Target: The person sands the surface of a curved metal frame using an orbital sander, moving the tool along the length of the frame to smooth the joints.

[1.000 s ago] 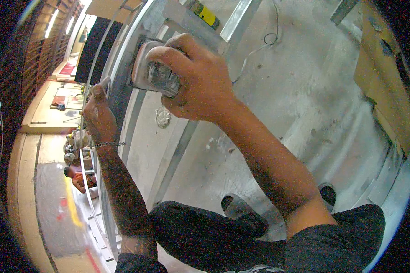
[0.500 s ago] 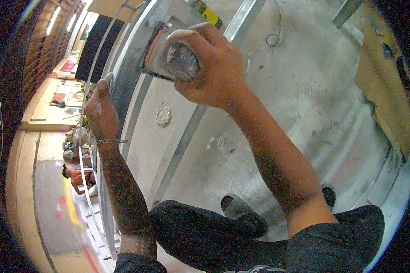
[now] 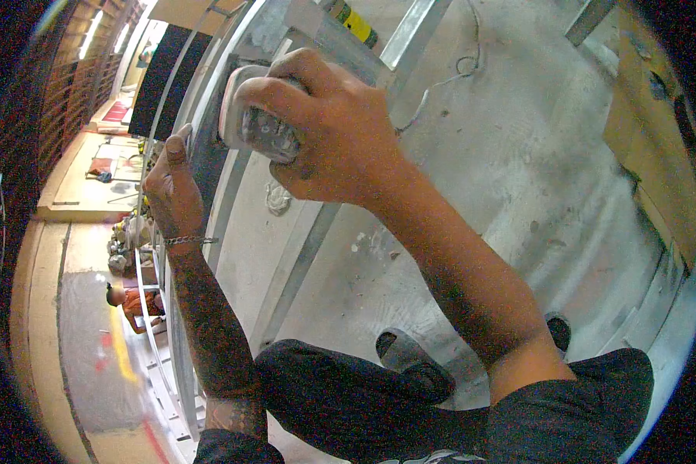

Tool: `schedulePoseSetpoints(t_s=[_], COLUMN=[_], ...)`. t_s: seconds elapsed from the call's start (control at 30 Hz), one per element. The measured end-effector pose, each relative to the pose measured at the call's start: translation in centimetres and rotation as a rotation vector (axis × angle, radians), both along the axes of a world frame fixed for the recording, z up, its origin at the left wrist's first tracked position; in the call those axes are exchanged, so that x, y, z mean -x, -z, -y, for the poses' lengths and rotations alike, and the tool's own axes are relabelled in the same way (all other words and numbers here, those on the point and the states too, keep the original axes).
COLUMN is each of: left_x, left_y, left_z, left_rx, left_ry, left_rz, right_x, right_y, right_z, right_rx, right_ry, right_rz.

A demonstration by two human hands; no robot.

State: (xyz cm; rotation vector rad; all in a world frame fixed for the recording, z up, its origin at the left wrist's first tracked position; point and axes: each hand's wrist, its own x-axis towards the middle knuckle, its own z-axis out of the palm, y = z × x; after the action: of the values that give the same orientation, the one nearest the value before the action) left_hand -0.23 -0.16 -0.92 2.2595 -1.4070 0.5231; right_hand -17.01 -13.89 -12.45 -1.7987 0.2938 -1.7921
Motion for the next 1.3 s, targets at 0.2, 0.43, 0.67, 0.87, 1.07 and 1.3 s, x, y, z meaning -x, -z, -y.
schedulePoseSetpoints(t_s=[0.2, 0.43, 0.67, 0.87, 1.07, 1.3], left_x=[0.2, -0.6, -0.3, -0.4, -0.1, -0.5], left_y=[-0.1, 0.6, 0.2, 0.2, 0.3, 0.3], left_z=[0.1, 0.1, 0.0, -0.1, 0.2, -0.1], left_rx=[0.060, 0.096, 0.059, 0.066, 0.058, 0.049], left_ry=[0.021, 0.060, 0.020, 0.025, 0.038, 0.037], left_rz=[0.036, 0.010, 0.007, 0.030, 0.047, 0.068], right_x=[-0.3, 0.1, 0.2, 0.2, 0.4, 0.1], right_y=[0.3, 1.2, 1.8, 0.8, 0.8, 0.0], right_z=[-0.8, 0.9, 1.0, 0.5, 2.1, 1.0], right_rx=[0.003, -0.108, -0.084, -0.093, -0.093, -0.050], right_ry=[-0.029, 0.042, 0.030, -0.004, 0.047, 0.006], right_rz=[-0.034, -0.031, -0.026, -0.054, -0.017, -0.024])
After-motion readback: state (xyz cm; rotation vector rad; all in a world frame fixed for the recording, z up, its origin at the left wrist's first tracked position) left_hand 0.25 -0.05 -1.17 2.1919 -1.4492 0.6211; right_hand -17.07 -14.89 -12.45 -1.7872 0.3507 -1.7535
